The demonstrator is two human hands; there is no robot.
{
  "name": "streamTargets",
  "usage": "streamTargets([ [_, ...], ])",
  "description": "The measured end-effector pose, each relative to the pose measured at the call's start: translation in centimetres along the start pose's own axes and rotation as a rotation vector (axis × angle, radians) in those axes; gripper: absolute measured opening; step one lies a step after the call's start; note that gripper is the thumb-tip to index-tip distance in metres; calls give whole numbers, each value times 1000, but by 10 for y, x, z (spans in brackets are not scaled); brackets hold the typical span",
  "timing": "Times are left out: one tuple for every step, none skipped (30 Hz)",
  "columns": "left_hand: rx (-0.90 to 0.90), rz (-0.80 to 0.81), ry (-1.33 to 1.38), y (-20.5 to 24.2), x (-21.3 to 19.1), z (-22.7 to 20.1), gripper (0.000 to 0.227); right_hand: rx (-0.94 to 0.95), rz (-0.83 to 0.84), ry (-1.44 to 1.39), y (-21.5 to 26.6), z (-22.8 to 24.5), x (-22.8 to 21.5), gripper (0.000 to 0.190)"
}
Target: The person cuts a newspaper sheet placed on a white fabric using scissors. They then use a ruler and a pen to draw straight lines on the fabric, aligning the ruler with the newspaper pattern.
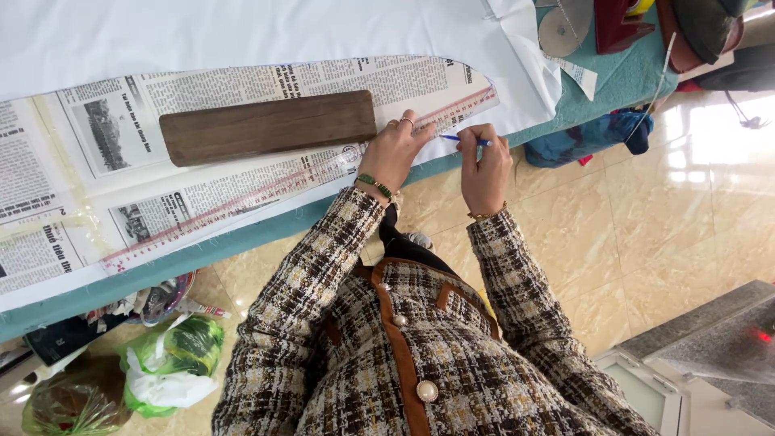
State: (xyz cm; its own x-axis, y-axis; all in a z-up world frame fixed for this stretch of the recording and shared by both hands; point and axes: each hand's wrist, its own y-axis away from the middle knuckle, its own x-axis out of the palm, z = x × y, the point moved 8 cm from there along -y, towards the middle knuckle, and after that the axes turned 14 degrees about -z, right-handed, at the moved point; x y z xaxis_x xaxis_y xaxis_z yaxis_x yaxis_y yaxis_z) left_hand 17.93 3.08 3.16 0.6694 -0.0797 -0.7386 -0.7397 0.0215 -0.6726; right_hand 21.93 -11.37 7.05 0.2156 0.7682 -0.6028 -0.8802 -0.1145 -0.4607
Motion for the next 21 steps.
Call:
streamTargets([
  [-2, 21, -1, -4, -4, 1, 28, 5, 8, 20, -3, -3, -1, 18],
  [0, 20, 0, -4, -2, 1, 28, 5, 6, 21, -5, -4, -3, 18],
  [12, 48, 32, -3, 2, 0, 34, 5, 3, 31, -7, -5, -5, 18],
  [25, 76, 64, -2, 6, -1, 40, 5, -1, 42, -9, -7, -6, 18],
  [26, 75, 65, -4, 3, -1, 40, 5, -2, 43, -10, -9, -6, 18],
  [25, 99, 75, -5, 2, -1, 40, -15, -10, 43, -11, -10, -7, 19],
  [23, 123, 84, -6, 1, -1, 41, -34, -17, 42, -11, -10, -7, 19],
  [23, 123, 84, -5, 3, -2, 41, -35, -17, 42, -11, -13, -7, 19],
  [21, 142, 85, -4, 7, -3, 45, -39, -23, 44, -10, -15, -6, 20],
  [19, 162, 86, -3, 11, -3, 48, -43, -29, 46, -10, -17, -6, 20],
  [19, 161, 85, -3, 12, -4, 48, -44, -29, 46, -10, -16, -6, 20],
  [18, 182, 98, -2, 16, -4, 51, -55, -28, 53, -9, -14, -6, 19],
  [17, 202, 112, -1, 19, -5, 54, -65, -27, 62, -9, -13, -6, 19],
  [17, 202, 112, 3, 23, -6, 54, -65, -27, 62, -8, -9, -6, 19],
  [34, 167, 81, 5, 24, -8, 59, -82, -24, 73, -8, -5, -6, 18],
  [52, 131, 50, 7, 25, -9, 64, -98, -21, 84, -7, -1, -5, 17],
  [51, 131, 49, 7, 25, -9, 64, -99, -20, 84, -6, 2, -5, 17],
  [46, 134, 70, 7, 26, -8, 64, -101, -2, 71, -5, 6, -2, 17],
  [42, 137, 92, 7, 26, -9, 64, -103, 16, 60, -3, 10, -1, 16],
  [41, 137, 92, 7, 26, -9, 64, -104, 17, 60, -1, 5, 0, 16],
  [37, 132, 99, 7, 25, -8, 64, -94, 11, 60, -1, 0, 1, 16],
])
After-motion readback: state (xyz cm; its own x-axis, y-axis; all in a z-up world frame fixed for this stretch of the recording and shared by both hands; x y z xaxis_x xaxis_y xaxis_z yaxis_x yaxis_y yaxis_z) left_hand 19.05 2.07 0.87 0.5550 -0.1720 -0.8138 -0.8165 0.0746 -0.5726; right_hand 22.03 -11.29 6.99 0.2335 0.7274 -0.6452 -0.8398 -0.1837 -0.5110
